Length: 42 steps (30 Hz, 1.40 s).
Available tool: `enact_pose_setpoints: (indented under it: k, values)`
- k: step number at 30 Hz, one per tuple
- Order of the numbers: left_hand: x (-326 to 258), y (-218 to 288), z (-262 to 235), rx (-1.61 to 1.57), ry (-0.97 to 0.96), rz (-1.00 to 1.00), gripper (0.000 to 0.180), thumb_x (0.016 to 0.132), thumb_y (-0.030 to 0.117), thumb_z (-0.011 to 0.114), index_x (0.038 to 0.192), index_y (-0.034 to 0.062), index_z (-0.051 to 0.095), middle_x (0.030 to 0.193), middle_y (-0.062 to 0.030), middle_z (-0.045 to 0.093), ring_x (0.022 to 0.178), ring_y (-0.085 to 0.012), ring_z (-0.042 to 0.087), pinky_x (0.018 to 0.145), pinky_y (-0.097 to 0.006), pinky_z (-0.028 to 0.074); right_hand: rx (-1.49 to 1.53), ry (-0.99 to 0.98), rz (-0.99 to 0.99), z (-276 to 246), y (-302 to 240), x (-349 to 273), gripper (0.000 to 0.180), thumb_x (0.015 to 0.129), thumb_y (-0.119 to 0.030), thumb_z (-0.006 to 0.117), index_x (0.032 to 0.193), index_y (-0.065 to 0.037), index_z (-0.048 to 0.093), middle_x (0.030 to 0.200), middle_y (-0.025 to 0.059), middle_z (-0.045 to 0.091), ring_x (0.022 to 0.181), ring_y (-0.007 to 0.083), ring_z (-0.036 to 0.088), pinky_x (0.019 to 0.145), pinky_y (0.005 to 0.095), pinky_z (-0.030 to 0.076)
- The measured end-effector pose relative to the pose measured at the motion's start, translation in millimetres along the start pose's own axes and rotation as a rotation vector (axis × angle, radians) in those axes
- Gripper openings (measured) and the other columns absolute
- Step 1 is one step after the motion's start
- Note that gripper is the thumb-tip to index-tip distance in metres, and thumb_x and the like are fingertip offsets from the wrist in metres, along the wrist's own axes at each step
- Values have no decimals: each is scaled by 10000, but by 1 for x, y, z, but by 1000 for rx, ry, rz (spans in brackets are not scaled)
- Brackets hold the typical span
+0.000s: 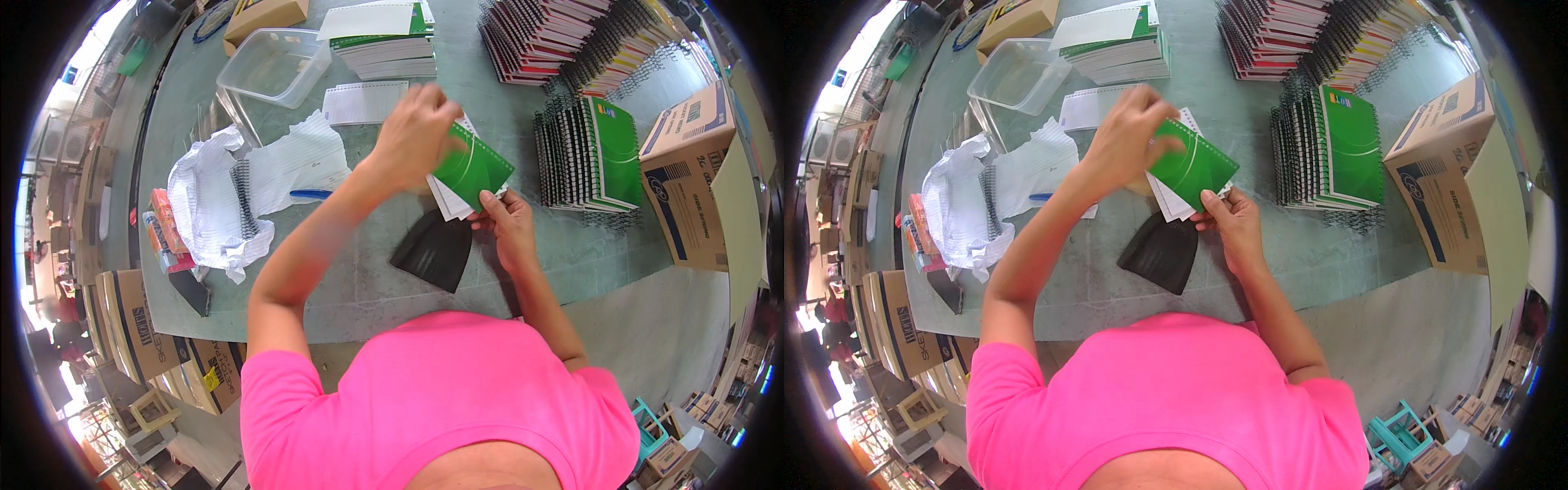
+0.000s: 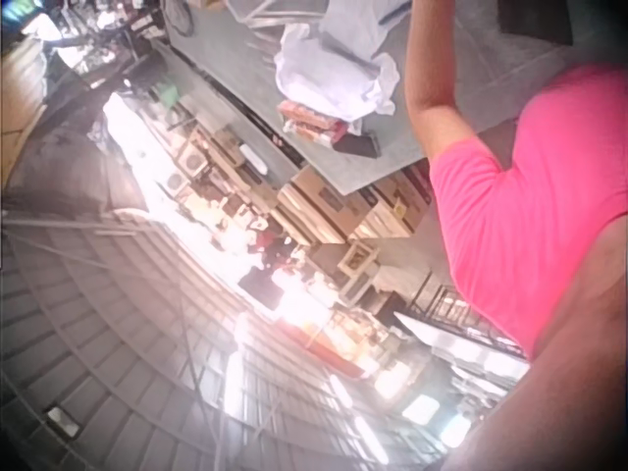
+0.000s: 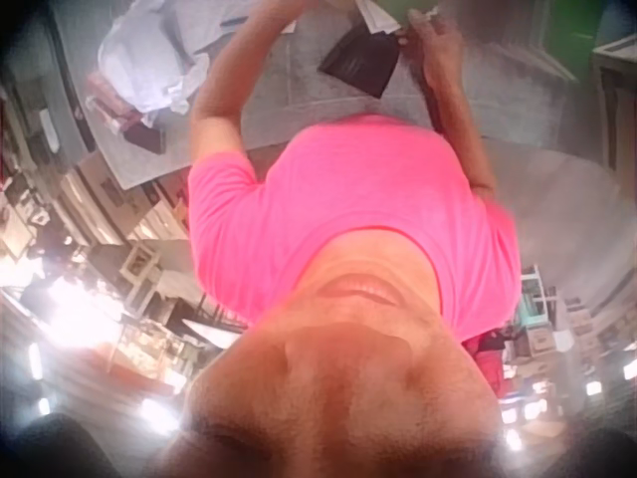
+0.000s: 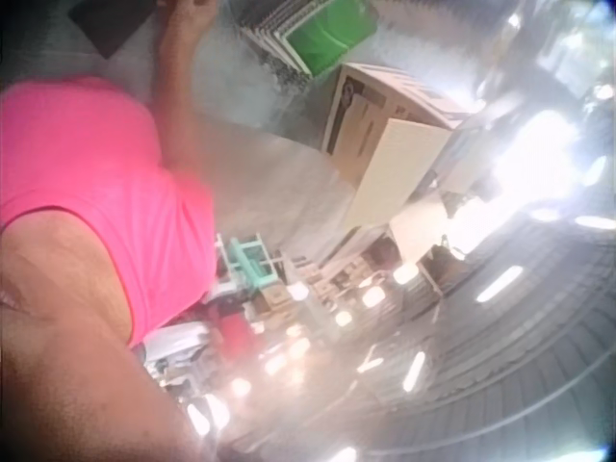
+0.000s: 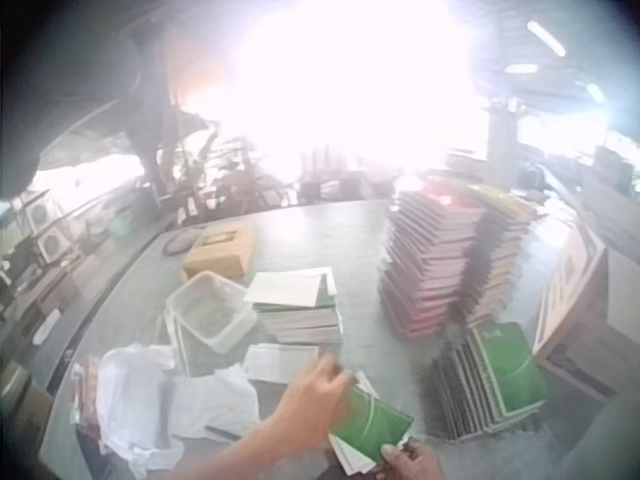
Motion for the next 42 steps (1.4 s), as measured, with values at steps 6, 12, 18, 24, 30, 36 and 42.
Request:
enact_pose_setpoints:
  k: [6, 12, 18, 24, 30, 36, 42]
  values:
    - [-55, 48, 3, 68, 120, 33, 342, 786, 90, 636, 1109, 20, 548, 1084, -164, 590, 1008, -301, 572, 849, -355, 465, -71, -134, -316, 33, -37, 0, 332, 827, -197, 668, 1076, -7, 561, 954, 77, 633, 839, 119, 600, 727, 220, 458]
    - [-75, 9, -26, -1069, 451, -347, 314, 814, 47, 645, 1107, 1, 542, 1019, -80, 634, 939, -147, 600, 804, -264, 481, -338, 112, -760, 37, -73, 28, 486, 741, -108, 743, 1165, 2, 534, 992, 66, 632, 908, 125, 583, 798, 223, 450]
    - [-84, -7, 3, -1081, 384, -607, 375, 696, 26, 760, 1025, 2, 583, 930, -49, 646, 873, -95, 581, 768, -243, 469, -122, -136, -323, 37, -39, 41, 375, 722, -27, 735, 1062, 13, 583, 983, 71, 641, 879, 113, 590, 770, 235, 474]
    - [-76, -25, -4, -1102, 388, -452, 358, 725, 25, 730, 1045, -30, 579, 958, -77, 646, 866, -125, 599, 760, -263, 493, -176, -120, -405, 36, -48, 48, 352, 731, -28, 727, 1046, 8, 575, 982, 78, 641, 844, 110, 597, 771, 236, 472]
    - [-75, -26, -5, -1154, 332, -511, 328, 779, 72, 695, 1064, -36, 574, 959, -72, 647, 854, -110, 593, 747, -258, 493, -200, -105, -320, 34, -36, 56, 344, 739, -36, 724, 1049, -8, 578, 943, 47, 651, 865, 112, 591, 796, 245, 463]
    - [-75, -15, -8, -796, 371, -362, 188, 777, 37, 666, 959, 1, 632, 939, -67, 656, 857, -137, 603, 718, -257, 492, -114, -106, -293, 23, -32, 56, 353, 755, -16, 699, 1079, -18, 559, 974, 56, 638, 886, 112, 584, 799, 252, 464]
    - [-64, 33, -10, -52, 588, 304, 269, 626, 51, 650, 892, 13, 643, 930, -108, 642, 900, -266, 606, 775, -363, 492, 361, -147, -156, 12, -37, 57, 368, 927, -282, 491, 1177, -11, 479, 1094, 100, 585, 994, 158, 577, 865, 290, 468]
Point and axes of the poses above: each hand's wrist, its own x-axis towards the middle knuckle, its own z-axis out of the palm, y = z × x, the point moved 1 cm from there along x, towards the middle knuckle
